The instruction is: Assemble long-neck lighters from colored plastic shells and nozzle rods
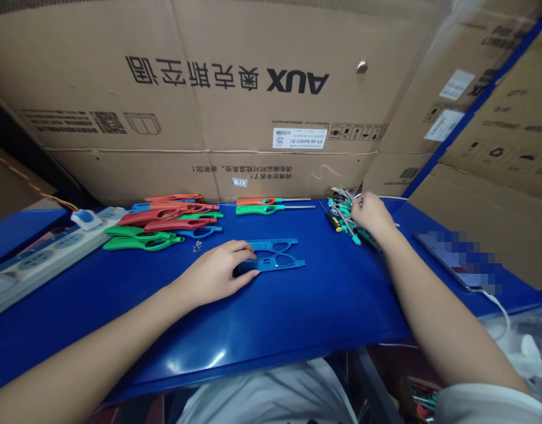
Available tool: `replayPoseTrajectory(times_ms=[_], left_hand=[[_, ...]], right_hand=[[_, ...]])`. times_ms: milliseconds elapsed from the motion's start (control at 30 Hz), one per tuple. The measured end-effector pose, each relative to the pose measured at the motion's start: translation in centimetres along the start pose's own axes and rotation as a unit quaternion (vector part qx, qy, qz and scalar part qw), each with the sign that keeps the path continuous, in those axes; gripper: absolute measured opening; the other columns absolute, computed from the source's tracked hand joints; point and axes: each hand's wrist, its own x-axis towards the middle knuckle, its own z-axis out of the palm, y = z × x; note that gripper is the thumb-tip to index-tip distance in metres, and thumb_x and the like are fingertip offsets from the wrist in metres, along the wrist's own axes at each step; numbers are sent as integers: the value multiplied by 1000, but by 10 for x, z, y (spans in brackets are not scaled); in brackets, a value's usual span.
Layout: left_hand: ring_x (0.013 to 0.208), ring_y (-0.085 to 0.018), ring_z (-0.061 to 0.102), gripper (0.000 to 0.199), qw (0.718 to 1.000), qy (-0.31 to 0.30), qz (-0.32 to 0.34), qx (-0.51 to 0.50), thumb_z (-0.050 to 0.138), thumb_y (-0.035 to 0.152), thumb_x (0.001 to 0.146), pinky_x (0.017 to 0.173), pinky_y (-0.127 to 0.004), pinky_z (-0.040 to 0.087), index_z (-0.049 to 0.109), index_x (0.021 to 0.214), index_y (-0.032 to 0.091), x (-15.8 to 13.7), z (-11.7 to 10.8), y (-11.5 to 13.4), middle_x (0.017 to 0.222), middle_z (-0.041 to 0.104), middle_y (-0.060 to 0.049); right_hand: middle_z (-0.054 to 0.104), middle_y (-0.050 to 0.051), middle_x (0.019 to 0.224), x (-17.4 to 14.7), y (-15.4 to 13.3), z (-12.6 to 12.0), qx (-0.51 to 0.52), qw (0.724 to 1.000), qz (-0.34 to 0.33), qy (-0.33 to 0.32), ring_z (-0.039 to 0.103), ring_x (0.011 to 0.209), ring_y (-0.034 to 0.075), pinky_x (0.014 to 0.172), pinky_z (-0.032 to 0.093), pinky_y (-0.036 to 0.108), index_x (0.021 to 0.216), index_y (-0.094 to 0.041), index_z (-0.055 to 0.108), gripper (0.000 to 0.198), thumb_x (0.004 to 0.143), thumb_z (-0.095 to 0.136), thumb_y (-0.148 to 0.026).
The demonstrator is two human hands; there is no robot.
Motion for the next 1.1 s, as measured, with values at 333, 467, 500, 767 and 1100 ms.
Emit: replayPoseTrajectory(times_ms=[333,467,500,767,1100], left_hand=[[109,-26,66,28,1000,-13,-6,1,56,37,98,97,-40,54,70,112,17,0,-2,-1,114,69,-10],[105,-26,67,28,1000,-10,-7,1,56,36,98,95,-39,55,70,111,16,0,-2,-2,111,70,-10],[103,-25,68,27,1000,-10,-6,2,57,35,97,94,-38,55,70,110,16,0,-3,-3,110,70,-10],[95,-23,71,18,997,-78,0,-15,66,28,91,88,-34,56,74,101,16,-3,-21,-6,107,71,-9],[98,-25,71,19,994,-106,-6,11,68,28,88,92,-38,57,75,102,18,-7,-31,-15,110,72,-8]], right_hand=[[65,13,92,-4,-11,-16,165,984,12,63,61,86,27,81,45,38,87,-21,51,3,86,52,-24],[61,7,82,-4,-15,-15,265,964,7,21,55,71,21,70,44,34,83,-22,50,12,84,58,-30],[59,4,78,-5,-16,-15,273,962,4,6,52,66,19,65,43,33,84,-22,50,13,85,58,-32],[47,-6,61,-26,-31,-25,387,880,-129,-244,37,47,8,44,28,23,89,-22,50,48,79,69,-64],[46,-6,65,-42,-46,-31,367,817,-212,-391,38,48,6,44,28,23,87,-21,49,43,84,69,-59]])
